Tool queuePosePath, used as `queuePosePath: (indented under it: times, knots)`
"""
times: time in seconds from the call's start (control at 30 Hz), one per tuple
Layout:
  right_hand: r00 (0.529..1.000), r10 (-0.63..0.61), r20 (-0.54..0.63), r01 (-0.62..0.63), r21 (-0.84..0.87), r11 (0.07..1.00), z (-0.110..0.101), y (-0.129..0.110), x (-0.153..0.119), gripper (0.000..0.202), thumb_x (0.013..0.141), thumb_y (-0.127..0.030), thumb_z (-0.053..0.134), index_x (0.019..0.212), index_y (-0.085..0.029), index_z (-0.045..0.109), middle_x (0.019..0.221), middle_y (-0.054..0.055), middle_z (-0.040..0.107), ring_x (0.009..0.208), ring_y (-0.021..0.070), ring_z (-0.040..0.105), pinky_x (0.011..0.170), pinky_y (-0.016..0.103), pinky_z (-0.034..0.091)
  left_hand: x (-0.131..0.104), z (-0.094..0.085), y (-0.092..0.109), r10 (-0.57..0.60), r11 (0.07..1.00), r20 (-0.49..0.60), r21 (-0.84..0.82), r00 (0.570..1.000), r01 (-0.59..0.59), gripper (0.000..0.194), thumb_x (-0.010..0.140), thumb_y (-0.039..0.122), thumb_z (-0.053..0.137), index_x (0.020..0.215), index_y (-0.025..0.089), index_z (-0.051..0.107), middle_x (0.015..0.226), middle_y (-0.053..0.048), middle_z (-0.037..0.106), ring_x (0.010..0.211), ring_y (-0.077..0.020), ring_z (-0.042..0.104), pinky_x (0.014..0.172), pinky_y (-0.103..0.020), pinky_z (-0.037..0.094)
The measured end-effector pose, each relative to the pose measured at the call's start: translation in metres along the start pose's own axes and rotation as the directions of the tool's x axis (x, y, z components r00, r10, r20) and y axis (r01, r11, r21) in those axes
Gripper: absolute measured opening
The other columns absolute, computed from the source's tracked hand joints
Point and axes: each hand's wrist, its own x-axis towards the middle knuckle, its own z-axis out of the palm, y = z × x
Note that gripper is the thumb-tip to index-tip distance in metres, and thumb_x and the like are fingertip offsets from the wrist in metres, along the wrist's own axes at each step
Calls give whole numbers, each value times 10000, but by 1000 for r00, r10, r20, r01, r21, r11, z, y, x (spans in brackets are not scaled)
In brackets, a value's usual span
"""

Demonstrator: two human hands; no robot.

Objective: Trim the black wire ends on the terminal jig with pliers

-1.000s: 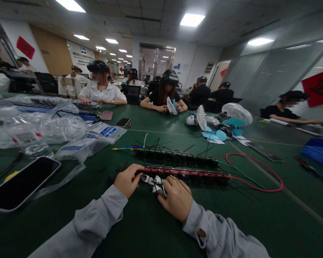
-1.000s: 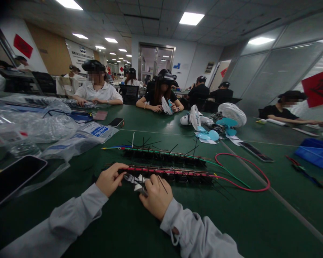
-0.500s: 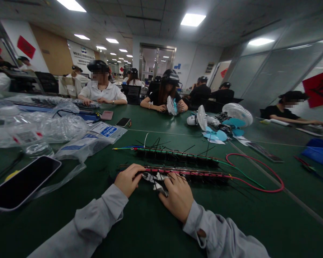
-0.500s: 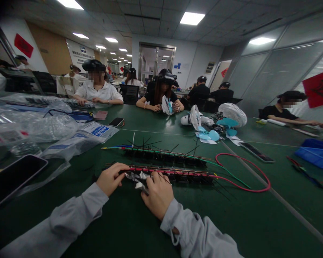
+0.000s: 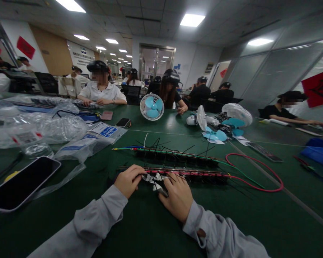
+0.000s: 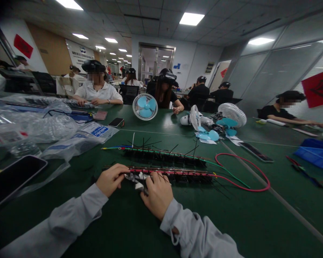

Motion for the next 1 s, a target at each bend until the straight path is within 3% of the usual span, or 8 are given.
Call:
queuePosePath:
  times: [1.0]
  knots:
    - [1000, -22, -4, 22, -14, 1000, -1, 0, 2, 219, 726, -342, 595, 877, -193, 542, 1062, 110, 560, 1005, 261, 483, 878, 378, 332, 1, -1, 4, -4, 999, 13, 42, 1000, 3, 269, 821, 59, 441, 976, 188, 619, 1028, -40, 602, 424, -14, 516, 446, -145, 481]
